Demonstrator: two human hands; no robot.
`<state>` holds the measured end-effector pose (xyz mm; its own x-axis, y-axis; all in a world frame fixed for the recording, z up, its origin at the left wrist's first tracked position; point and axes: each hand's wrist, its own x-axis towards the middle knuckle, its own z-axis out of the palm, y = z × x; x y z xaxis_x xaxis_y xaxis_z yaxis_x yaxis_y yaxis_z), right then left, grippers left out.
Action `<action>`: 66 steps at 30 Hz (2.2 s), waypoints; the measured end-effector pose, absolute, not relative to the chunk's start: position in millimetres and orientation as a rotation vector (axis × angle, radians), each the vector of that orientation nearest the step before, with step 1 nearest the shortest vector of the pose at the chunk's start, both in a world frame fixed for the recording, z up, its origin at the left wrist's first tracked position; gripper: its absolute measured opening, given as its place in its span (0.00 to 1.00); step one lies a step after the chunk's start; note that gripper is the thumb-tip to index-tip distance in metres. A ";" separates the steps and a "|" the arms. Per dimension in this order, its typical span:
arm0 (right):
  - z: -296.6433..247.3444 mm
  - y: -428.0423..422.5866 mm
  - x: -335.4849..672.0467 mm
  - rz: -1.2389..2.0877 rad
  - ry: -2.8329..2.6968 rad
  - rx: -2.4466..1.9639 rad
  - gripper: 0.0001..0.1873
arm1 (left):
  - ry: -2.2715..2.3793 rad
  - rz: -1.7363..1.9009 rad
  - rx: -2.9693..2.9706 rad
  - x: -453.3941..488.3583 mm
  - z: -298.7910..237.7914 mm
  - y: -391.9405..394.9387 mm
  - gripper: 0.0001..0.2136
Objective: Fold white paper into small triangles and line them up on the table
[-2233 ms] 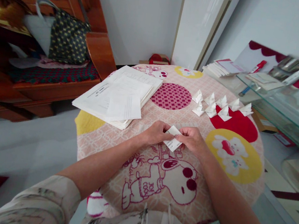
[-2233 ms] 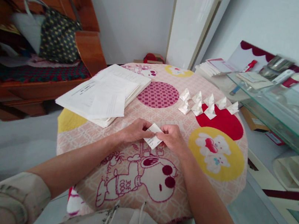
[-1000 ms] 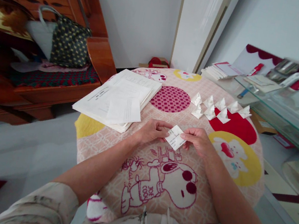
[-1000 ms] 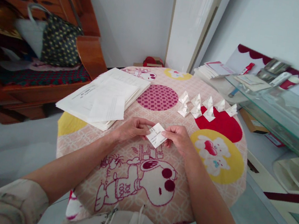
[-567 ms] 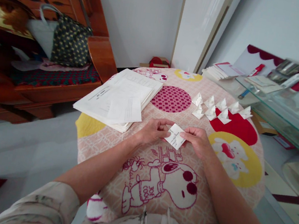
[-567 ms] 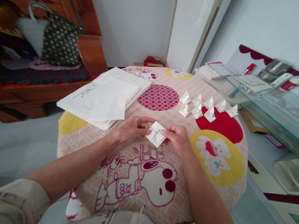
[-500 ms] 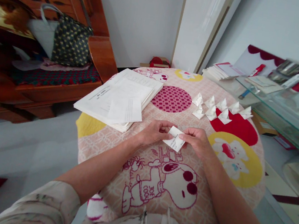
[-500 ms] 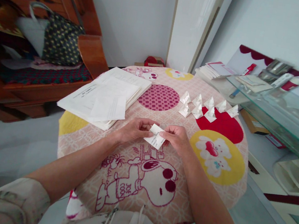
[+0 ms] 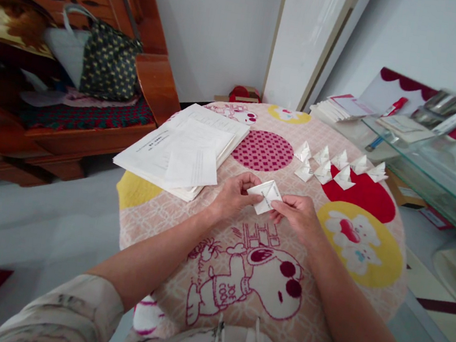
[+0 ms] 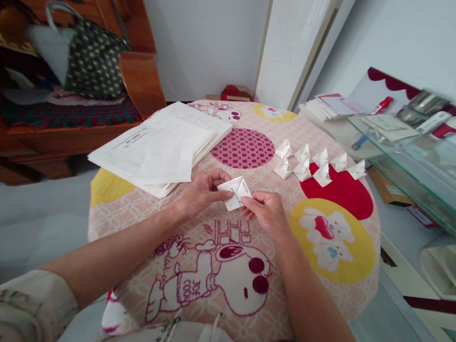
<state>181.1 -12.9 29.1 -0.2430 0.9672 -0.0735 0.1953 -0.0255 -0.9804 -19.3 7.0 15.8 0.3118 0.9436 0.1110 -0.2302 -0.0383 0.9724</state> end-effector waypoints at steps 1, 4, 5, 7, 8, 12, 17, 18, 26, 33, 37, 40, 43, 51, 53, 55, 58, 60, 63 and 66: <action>29.1 -13.1 181.6 1.307 -1.523 -1.262 0.17 | 0.774 1.106 1.269 -19.1 15.8 6.5 0.15; 29.0 -13.6 183.0 1.239 -1.526 -1.253 0.15 | 0.832 1.070 1.361 -18.6 18.0 3.7 0.12; 28.9 -13.9 183.1 1.212 -1.519 -1.247 0.14 | 0.863 1.053 1.386 -18.5 18.9 2.6 0.10; 28.8 -14.6 182.3 1.154 -1.508 -1.235 0.14 | 0.915 1.029 1.407 -18.0 19.7 1.0 0.08; 28.7 -15.1 181.5 1.133 -1.504 -1.234 0.14 | 0.925 1.020 1.400 -17.6 19.5 0.7 0.08; 29.3 -17.5 177.1 1.111 -1.497 -1.260 0.15 | 0.879 0.988 1.317 -15.4 15.7 0.2 0.09; 35.7 -20.6 173.8 0.941 -1.611 -1.321 0.17 | 0.838 0.940 1.383 -12.8 15.9 -2.8 0.09; 37.2 -20.8 173.7 0.875 -1.651 -1.327 0.17 | 0.839 0.946 1.411 -12.6 17.1 -3.3 0.09; 36.6 -25.3 177.7 -0.091 -2.258 -1.152 0.13 | 0.957 1.147 1.994 -24.9 33.3 -5.5 0.10; 23.2 -41.8 171.0 -0.250 -2.751 -1.077 0.11 | 0.869 0.638 2.544 -32.7 28.0 -16.8 0.05; 28.2 -37.7 179.3 0.161 -2.739 -1.106 0.08 | 0.926 0.462 2.656 -34.0 25.2 -24.8 0.06; 33.2 -30.9 190.4 0.436 -2.654 -1.045 0.09 | 0.980 0.424 2.707 -33.4 26.8 -29.8 0.08; 34.9 -27.1 196.8 0.561 -2.602 -1.005 0.10 | 1.015 0.411 2.705 -32.1 27.0 -32.5 0.12; 37.4 -24.6 197.5 0.736 -2.474 -1.040 0.13 | 1.052 0.534 2.525 -31.1 22.7 -31.1 0.11; 37.1 -22.9 198.8 0.783 -2.408 -1.075 0.13 | 1.068 0.576 2.445 -30.5 22.6 -29.8 0.10; 35.7 -21.0 200.5 0.812 -2.336 -1.126 0.12 | 1.074 0.592 2.384 -29.7 22.3 -27.9 0.09; 32.3 -18.4 203.3 0.834 -2.243 -1.219 0.12 | 1.106 0.599 2.299 -28.7 21.6 -23.7 0.09; 30.1 -17.1 205.0 0.848 -2.190 -1.299 0.11 | 1.157 0.602 2.249 -28.0 21.5 -20.7 0.07; 28.4 -15.7 206.5 0.910 -2.114 -1.399 0.10 | 1.252 0.588 2.178 -26.6 22.9 -17.2 0.05; 28.6 -14.4 206.2 0.946 -2.089 -1.478 0.09 | 1.314 0.562 2.119 -24.7 24.8 -15.1 0.06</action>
<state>206.2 -14.4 28.6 -0.3536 0.9339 -0.0527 0.6556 0.2072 -0.7261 -24.7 -15.1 24.8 0.4266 0.9030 0.0502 0.6600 -0.3488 0.6654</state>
